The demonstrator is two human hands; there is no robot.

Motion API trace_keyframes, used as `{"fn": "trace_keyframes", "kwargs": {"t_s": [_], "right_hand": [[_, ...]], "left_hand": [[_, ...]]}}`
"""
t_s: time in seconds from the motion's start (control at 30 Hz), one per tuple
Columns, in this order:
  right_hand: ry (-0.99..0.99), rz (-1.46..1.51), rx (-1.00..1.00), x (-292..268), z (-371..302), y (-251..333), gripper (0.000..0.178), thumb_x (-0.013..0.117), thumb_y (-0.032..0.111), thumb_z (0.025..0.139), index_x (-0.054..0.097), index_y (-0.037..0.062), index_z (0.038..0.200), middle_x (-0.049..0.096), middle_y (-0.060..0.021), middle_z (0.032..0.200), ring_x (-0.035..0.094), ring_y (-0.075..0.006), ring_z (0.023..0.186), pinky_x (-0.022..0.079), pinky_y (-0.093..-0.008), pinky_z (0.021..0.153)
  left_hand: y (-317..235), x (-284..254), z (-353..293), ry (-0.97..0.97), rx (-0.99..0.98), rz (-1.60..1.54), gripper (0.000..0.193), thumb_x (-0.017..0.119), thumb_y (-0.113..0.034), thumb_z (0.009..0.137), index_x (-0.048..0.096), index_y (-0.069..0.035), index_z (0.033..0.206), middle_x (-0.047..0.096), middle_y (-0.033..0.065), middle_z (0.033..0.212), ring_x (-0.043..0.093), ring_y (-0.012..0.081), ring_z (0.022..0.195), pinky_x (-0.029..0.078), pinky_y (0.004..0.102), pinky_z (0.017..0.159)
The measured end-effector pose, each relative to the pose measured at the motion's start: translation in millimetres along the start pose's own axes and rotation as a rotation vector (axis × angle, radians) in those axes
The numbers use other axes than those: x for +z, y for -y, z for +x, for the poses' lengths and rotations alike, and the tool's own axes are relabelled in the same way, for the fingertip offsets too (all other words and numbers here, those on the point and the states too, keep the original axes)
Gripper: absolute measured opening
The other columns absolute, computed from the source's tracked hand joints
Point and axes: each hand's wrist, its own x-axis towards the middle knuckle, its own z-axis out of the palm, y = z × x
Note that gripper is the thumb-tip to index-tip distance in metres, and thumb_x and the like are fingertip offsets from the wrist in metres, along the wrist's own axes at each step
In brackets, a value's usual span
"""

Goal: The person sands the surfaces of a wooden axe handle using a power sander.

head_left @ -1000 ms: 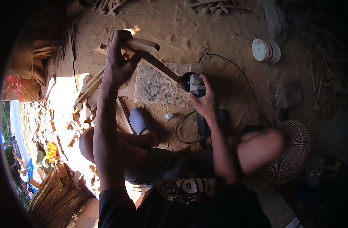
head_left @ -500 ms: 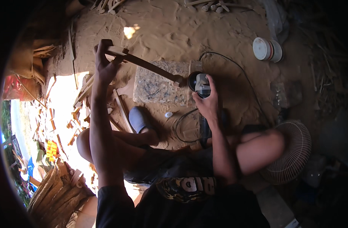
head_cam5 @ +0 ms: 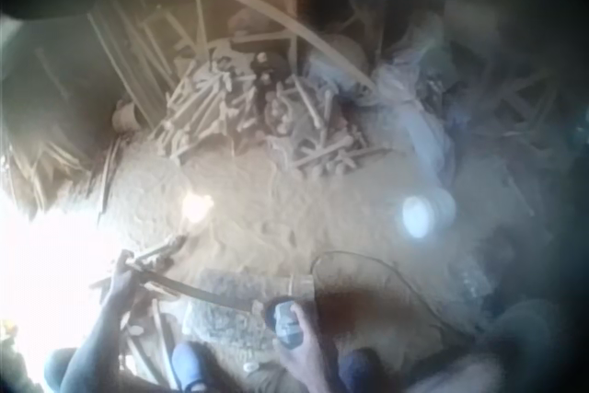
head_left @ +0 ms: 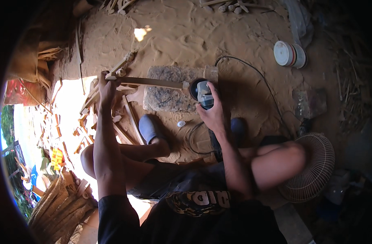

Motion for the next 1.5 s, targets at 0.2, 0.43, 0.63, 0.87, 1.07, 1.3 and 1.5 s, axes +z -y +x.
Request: {"fn": "trace_keyframes", "kwargs": {"t_s": [0.2,0.43,0.63,0.87,1.07,1.3,1.5], "right_hand": [[0.133,-0.300,0.254,-8,-5,36,0.083,0.078,0.024,0.084,0.046,0.0197,0.160,0.072,-0.0251,0.127,0.071,-0.0466,0.110,0.057,-0.0526,0.094],[0.103,-0.357,0.164,-10,-6,40,0.082,0.079,0.023,0.084,0.047,0.0210,0.159,0.069,-0.0239,0.135,0.070,-0.0458,0.113,0.057,-0.0541,0.093],[-0.027,-0.154,0.064,-14,-2,9,0.082,0.080,0.021,0.084,0.047,0.0176,0.159,0.066,-0.0246,0.141,0.068,-0.0427,0.123,0.056,-0.0500,0.099],[0.010,-0.045,0.006,-9,3,11,0.083,0.080,0.021,0.083,0.047,0.0154,0.159,0.069,-0.0257,0.135,0.070,-0.0427,0.120,0.057,-0.0480,0.099],[-0.032,-0.231,0.027,-11,-2,16,0.084,0.078,0.028,0.084,0.045,0.0204,0.161,0.076,-0.0259,0.111,0.073,-0.0474,0.100,0.058,-0.0551,0.087],[0.052,-0.381,0.204,-20,-3,36,0.085,0.079,0.027,0.084,0.044,0.0218,0.161,0.076,-0.0261,0.112,0.074,-0.0474,0.098,0.058,-0.0560,0.086],[-0.116,-0.084,0.082,-47,0,41,0.080,0.079,0.015,0.085,0.046,0.0126,0.159,0.064,-0.0213,0.146,0.066,-0.0345,0.130,0.053,-0.0427,0.107]], "left_hand": [[-12,17,2,-0.095,-0.009,0.145,0.024,0.060,0.010,0.085,0.057,-0.002,0.105,0.061,0.0038,0.091,0.057,0.0112,0.080,0.048,0.0286,0.069],[4,4,12,-0.092,0.029,0.077,0.017,0.059,0.006,0.090,0.056,-0.004,0.103,0.061,0.0028,0.086,0.058,0.0103,0.074,0.047,0.0267,0.062],[5,2,6,0.032,0.093,0.063,0.024,0.070,-0.002,0.094,0.049,-0.011,0.097,0.056,-0.0006,0.084,0.054,0.0089,0.073,0.046,0.0256,0.063],[4,-9,15,0.169,0.220,0.205,0.039,0.078,0.003,0.087,0.044,-0.014,0.096,0.045,-0.0007,0.104,0.050,0.0101,0.092,0.049,0.0255,0.070],[11,-2,15,0.103,0.278,0.327,0.037,0.076,0.003,0.088,0.044,-0.013,0.096,0.045,0.0010,0.105,0.051,0.0105,0.089,0.050,0.0251,0.069],[31,-25,2,0.106,0.222,0.260,0.029,0.075,-0.011,0.100,0.046,-0.018,0.100,0.050,-0.0051,0.093,0.054,0.0067,0.081,0.047,0.0233,0.068],[87,-35,-24,-0.219,-0.167,0.029,0.039,0.071,-0.007,0.090,0.055,-0.011,0.125,0.061,0.0029,0.102,0.057,0.0111,0.093,0.049,0.0287,0.085]]}}
